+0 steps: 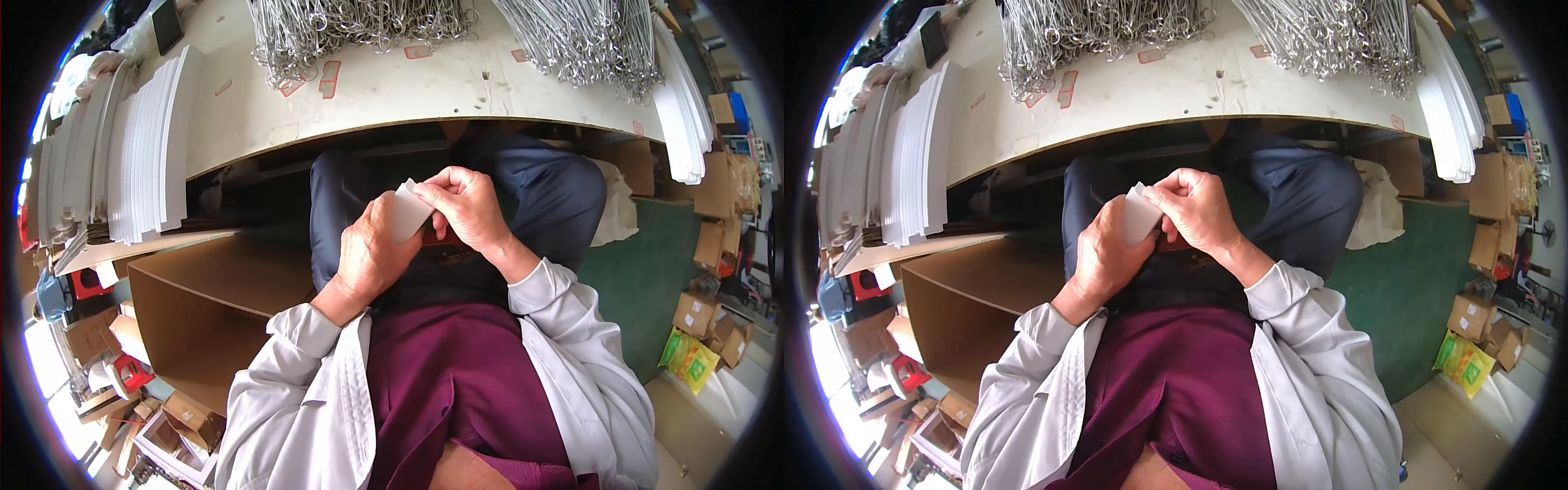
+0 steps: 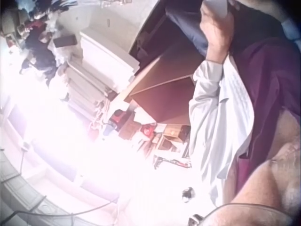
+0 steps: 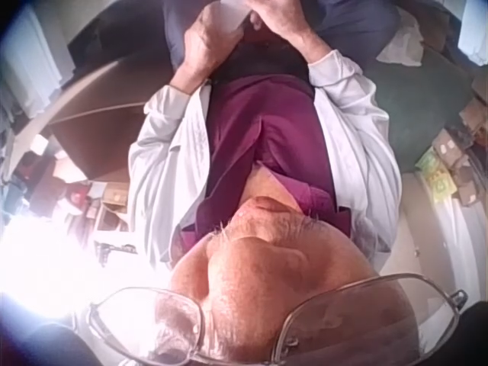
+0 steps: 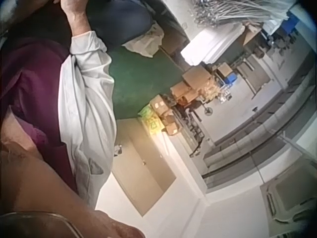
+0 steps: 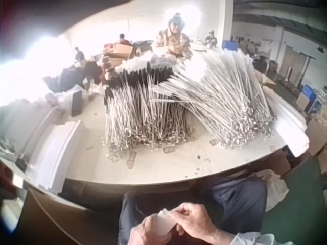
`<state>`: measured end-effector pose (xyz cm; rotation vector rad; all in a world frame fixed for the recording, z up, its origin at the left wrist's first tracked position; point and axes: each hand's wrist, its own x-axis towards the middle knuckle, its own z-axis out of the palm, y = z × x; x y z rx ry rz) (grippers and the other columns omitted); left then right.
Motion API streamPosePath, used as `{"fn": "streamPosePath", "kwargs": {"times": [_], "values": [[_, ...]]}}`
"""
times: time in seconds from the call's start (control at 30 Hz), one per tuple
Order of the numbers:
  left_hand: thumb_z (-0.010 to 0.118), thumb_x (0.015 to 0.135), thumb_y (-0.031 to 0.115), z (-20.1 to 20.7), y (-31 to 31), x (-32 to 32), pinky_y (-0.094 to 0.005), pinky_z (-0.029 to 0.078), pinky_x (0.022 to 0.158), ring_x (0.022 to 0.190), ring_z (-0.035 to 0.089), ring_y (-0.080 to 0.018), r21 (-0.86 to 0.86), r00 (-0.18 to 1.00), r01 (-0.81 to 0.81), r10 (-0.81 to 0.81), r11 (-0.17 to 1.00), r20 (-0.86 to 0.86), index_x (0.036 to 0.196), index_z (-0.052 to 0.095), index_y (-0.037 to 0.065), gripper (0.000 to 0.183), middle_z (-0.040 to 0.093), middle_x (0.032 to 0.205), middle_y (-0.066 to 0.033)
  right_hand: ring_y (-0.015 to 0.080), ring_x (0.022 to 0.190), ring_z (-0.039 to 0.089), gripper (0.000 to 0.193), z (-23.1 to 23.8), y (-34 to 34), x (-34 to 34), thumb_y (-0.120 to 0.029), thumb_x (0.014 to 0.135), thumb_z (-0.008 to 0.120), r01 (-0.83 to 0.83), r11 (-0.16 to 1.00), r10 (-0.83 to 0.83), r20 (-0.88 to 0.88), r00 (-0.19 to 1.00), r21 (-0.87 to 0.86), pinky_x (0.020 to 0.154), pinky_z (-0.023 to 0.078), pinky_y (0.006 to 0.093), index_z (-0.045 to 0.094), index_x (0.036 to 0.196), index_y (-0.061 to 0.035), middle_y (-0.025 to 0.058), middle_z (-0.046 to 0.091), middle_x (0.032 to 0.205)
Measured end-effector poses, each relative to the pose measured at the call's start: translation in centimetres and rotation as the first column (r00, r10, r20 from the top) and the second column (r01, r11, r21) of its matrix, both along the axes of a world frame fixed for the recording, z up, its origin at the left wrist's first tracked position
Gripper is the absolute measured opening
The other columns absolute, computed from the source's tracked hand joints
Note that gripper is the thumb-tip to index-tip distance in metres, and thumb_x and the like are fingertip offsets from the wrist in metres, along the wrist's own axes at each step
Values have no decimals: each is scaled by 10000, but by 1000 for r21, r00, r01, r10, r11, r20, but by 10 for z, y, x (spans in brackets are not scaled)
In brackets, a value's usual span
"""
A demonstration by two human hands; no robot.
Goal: Folding cardboard sleeves and inserting bundles of wire cleaning brushes into them for packaging.
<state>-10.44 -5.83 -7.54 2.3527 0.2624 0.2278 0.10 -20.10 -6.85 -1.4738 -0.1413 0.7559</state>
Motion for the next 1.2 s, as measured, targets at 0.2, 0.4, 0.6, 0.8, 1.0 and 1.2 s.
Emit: {"fn": "streamPosePath", "kwargs": {"times": [0.2,0.4,0.6,0.8,1.0,1.2], "values": [[812,744,135,1,1,-3,-472,584,684,831,693,-410,-10,998,0,0,1000,57,1084,550,29,442,674,926,-184,66,491,584,204,4,1,1,-137,952,731,6,1000,-5,-49,999,20,400,471,231,653,873,33,67,674,716],[817,745,142,0,3,-5,-454,591,702,846,698,-393,-1,995,23,-23,1000,93,1167,556,12,513,675,951,-181,68,476,577,230,-1,0,4,-152,949,737,29,996,-21,-98,995,82,390,464,231,647,844,32,57,657,680],[825,740,147,-5,3,-9,-450,596,715,858,701,-390,-10,996,18,-17,1000,84,1200,554,1,553,679,970,-185,78,492,597,243,6,4,-5,-158,946,738,6,999,-2,75,997,-49,426,466,245,650,810,23,62,668,667],[841,736,159,-5,2,-5,-451,598,717,864,706,-393,-17,997,22,-21,1000,71,1212,556,-1,577,684,962,-193,94,616,661,211,-10,4,-13,-133,943,724,99,986,-14,523,852,-136,539,516,282,653,830,30,104,688,682],[858,721,171,-7,7,-3,-450,601,736,871,710,-406,-90,997,4,3,996,75,1217,569,-13,603,696,984,-213,153,793,734,313,-16,4,-21,-179,970,713,12,999,14,609,793,-38,668,572,293,702,1220,9,191,760,974],[840,724,162,-9,11,-4,-450,601,751,887,710,-413,-90,998,4,1,996,58,1226,574,-29,599,700,1013,-234,310,821,744,359,-15,7,-22,-172,952,721,-19,997,68,711,699,-77,722,587,356,671,1232,46,218,743,977]]}}
